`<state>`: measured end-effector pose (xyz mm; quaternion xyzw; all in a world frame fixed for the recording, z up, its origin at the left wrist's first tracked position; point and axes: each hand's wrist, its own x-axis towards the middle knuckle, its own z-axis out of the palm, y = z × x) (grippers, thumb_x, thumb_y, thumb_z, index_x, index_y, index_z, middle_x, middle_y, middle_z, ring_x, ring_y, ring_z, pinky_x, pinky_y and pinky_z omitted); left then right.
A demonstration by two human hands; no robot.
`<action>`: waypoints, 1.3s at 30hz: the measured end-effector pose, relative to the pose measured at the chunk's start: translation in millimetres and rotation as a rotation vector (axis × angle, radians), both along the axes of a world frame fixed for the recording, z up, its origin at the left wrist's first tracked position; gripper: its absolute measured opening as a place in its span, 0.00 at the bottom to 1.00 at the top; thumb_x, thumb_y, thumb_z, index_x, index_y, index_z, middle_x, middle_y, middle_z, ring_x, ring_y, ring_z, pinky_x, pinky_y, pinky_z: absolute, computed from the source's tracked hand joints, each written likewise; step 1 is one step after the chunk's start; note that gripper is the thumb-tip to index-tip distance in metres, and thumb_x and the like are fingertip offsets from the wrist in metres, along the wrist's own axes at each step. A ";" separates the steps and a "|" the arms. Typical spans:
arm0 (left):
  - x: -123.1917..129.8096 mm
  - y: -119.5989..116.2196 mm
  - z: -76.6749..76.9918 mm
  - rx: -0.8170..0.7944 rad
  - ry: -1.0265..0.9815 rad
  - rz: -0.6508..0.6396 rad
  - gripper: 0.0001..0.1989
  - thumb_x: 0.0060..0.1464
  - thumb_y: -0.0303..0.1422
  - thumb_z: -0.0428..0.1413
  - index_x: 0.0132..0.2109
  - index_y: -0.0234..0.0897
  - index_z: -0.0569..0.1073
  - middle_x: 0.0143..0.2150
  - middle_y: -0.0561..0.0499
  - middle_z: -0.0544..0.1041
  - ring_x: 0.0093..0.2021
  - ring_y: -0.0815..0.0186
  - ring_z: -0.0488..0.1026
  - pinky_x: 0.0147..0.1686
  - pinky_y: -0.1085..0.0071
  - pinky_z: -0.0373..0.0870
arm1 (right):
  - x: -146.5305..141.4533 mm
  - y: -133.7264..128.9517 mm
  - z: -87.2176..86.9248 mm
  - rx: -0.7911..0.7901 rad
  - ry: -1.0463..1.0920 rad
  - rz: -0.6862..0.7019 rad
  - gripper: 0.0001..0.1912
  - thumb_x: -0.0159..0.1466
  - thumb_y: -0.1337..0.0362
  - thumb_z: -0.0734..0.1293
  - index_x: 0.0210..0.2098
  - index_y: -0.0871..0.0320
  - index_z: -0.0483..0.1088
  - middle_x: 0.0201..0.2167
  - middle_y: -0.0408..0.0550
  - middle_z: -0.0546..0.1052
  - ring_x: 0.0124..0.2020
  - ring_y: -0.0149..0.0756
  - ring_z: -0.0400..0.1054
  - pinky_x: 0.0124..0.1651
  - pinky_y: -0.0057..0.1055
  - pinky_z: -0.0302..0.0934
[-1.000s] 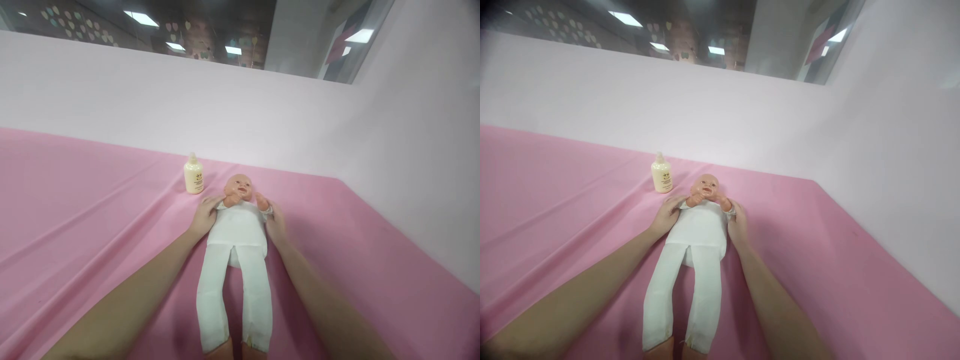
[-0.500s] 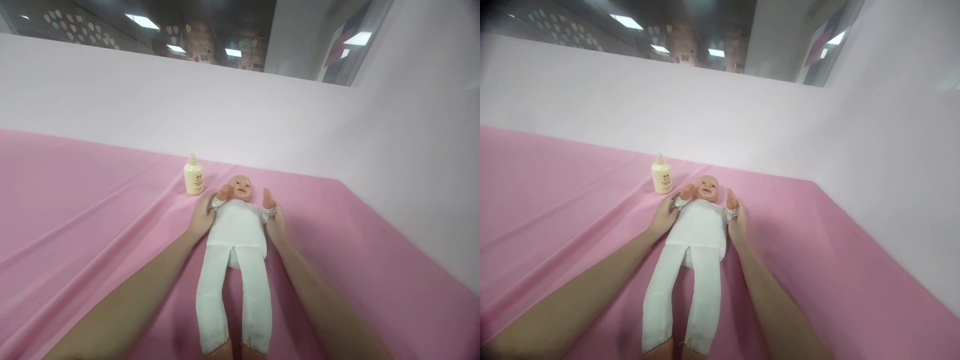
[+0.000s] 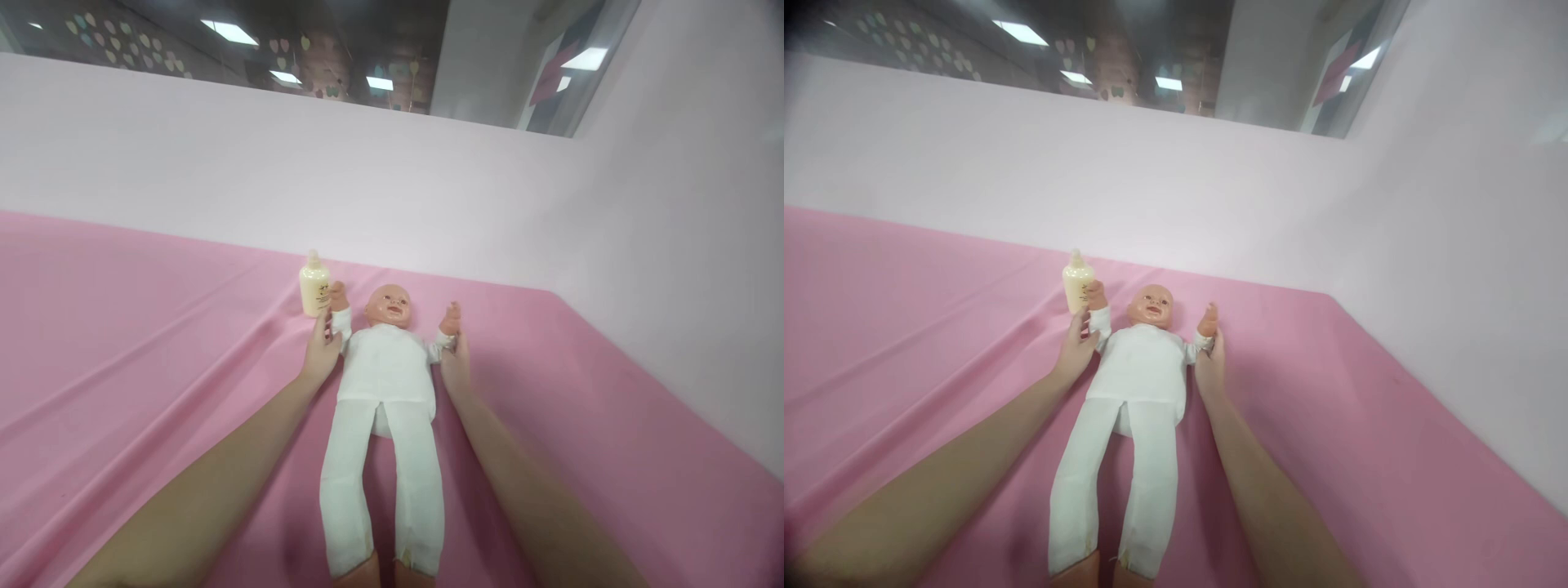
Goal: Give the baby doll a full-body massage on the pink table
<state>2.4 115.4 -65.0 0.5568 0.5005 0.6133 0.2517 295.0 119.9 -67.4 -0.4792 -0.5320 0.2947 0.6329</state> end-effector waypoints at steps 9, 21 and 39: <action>6.6 -6.6 3.1 0.177 0.426 -0.133 0.32 0.46 0.18 0.46 0.58 0.43 0.72 0.56 0.51 0.75 0.59 0.59 0.68 0.62 0.56 0.62 | -8.1 -10.3 8.6 0.202 -0.417 0.130 0.28 0.54 0.75 0.55 0.48 0.51 0.74 0.51 0.45 0.75 0.56 0.39 0.66 0.64 0.45 0.56; 6.7 -5.8 3.2 0.035 0.134 -0.030 0.24 0.58 0.31 0.52 0.61 0.43 0.60 0.62 0.44 0.67 0.61 0.60 0.67 0.58 0.58 0.66 | -4.7 -2.3 -6.4 -0.012 -0.076 -0.013 0.21 0.63 0.59 0.62 0.53 0.54 0.57 0.49 0.52 0.72 0.47 0.39 0.70 0.49 0.38 0.68; -3.6 4.3 -7.5 -0.132 0.507 0.045 0.24 0.60 0.39 0.50 0.62 0.41 0.68 0.62 0.42 0.70 0.64 0.49 0.62 0.63 0.48 0.54 | -5.5 -4.6 -1.9 -0.072 -0.427 0.037 0.24 0.64 0.59 0.60 0.59 0.54 0.68 0.60 0.52 0.69 0.61 0.45 0.61 0.66 0.49 0.51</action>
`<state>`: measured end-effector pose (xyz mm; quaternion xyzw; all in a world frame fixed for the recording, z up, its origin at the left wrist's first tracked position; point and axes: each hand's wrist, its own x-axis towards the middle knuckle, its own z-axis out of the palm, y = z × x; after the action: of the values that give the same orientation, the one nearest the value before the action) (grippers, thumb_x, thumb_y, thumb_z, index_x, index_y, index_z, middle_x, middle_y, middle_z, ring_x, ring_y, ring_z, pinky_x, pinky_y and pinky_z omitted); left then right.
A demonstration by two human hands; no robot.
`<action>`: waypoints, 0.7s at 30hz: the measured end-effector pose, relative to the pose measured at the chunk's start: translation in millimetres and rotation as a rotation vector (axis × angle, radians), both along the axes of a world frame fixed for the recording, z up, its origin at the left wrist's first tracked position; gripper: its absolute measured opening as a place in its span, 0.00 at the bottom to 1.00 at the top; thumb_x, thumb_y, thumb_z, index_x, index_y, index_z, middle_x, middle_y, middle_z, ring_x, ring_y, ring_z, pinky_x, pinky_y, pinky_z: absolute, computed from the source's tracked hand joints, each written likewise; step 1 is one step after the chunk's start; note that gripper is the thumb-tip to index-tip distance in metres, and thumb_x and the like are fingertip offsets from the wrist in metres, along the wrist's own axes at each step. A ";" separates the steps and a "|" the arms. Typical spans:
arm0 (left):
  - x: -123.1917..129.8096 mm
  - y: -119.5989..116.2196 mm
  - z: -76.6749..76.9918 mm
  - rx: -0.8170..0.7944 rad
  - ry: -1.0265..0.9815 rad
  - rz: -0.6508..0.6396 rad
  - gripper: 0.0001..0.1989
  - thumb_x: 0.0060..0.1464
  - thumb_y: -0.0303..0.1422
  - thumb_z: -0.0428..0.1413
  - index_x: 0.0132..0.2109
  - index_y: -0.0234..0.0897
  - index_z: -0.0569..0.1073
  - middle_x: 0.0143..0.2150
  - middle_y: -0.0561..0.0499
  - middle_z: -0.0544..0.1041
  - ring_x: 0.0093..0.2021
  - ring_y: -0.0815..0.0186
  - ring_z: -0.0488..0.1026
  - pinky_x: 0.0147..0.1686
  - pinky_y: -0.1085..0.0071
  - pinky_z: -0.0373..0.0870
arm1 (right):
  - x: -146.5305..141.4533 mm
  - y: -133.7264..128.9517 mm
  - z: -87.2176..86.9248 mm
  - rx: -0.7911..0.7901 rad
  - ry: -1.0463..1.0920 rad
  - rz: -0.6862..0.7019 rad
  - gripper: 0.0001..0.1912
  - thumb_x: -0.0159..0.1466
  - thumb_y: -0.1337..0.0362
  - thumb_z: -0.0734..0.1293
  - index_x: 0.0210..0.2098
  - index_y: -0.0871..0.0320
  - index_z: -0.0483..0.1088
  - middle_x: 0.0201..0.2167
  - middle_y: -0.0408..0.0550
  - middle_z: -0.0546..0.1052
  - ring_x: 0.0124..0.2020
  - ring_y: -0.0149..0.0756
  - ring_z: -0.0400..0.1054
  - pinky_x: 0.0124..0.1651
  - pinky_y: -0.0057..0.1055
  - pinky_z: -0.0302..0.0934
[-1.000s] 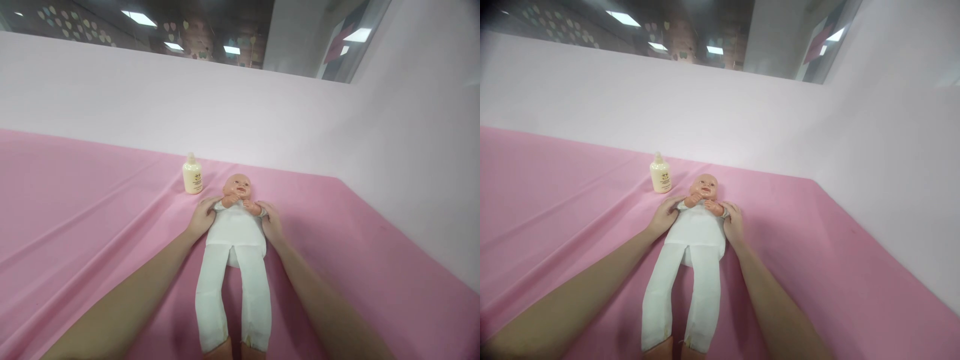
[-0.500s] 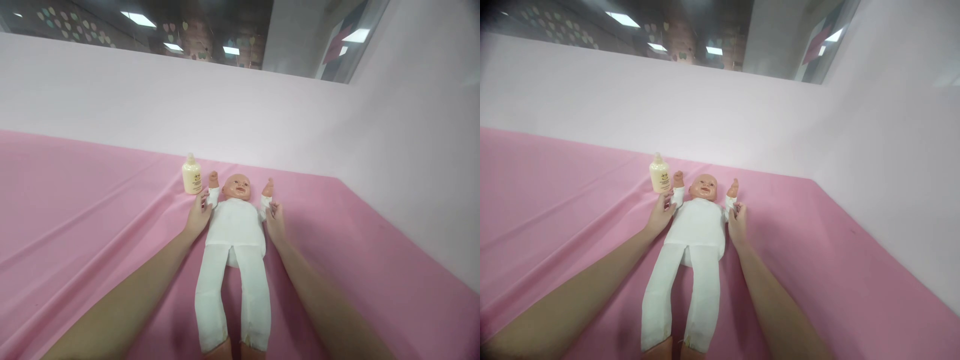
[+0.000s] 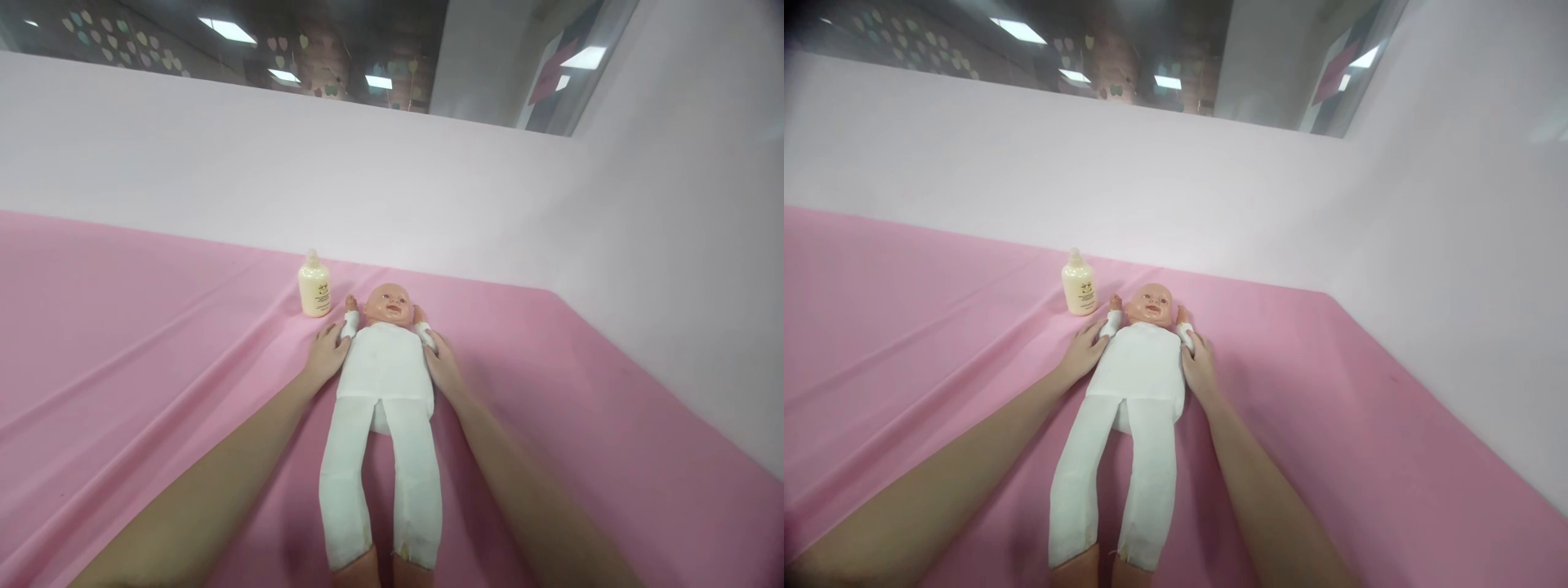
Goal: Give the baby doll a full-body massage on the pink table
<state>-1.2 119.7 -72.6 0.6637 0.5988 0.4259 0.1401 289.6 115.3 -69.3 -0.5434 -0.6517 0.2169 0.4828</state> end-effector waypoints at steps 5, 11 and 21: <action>-1.0 0.9 -2.7 -0.067 0.089 0.045 0.25 0.61 0.41 0.48 0.62 0.42 0.69 0.61 0.41 0.71 0.63 0.47 0.63 0.62 0.47 0.54 | 2.6 5.6 -4.3 -0.009 -0.030 -0.012 0.24 0.64 0.60 0.60 0.58 0.53 0.69 0.58 0.52 0.71 0.59 0.45 0.63 0.65 0.49 0.53; -1.0 1.6 -5.8 -0.083 0.138 0.056 0.26 0.61 0.43 0.48 0.63 0.42 0.68 0.60 0.39 0.71 0.62 0.46 0.64 0.61 0.45 0.53 | 6.1 10.1 -9.5 0.026 -0.032 -0.012 0.22 0.63 0.60 0.61 0.56 0.52 0.72 0.55 0.50 0.73 0.56 0.43 0.66 0.64 0.47 0.56; 2.4 0.0 -3.0 -0.060 0.112 0.064 0.25 0.60 0.43 0.49 0.63 0.46 0.68 0.59 0.42 0.73 0.62 0.47 0.64 0.61 0.46 0.54 | 8.0 9.0 -9.2 -0.029 0.041 -0.008 0.24 0.63 0.58 0.62 0.58 0.51 0.70 0.58 0.50 0.73 0.60 0.45 0.65 0.65 0.50 0.55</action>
<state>1.2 119.6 -75.6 0.6627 0.6388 0.3743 0.1124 297.6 124.3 -78.5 -0.5486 -0.6361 0.2353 0.4889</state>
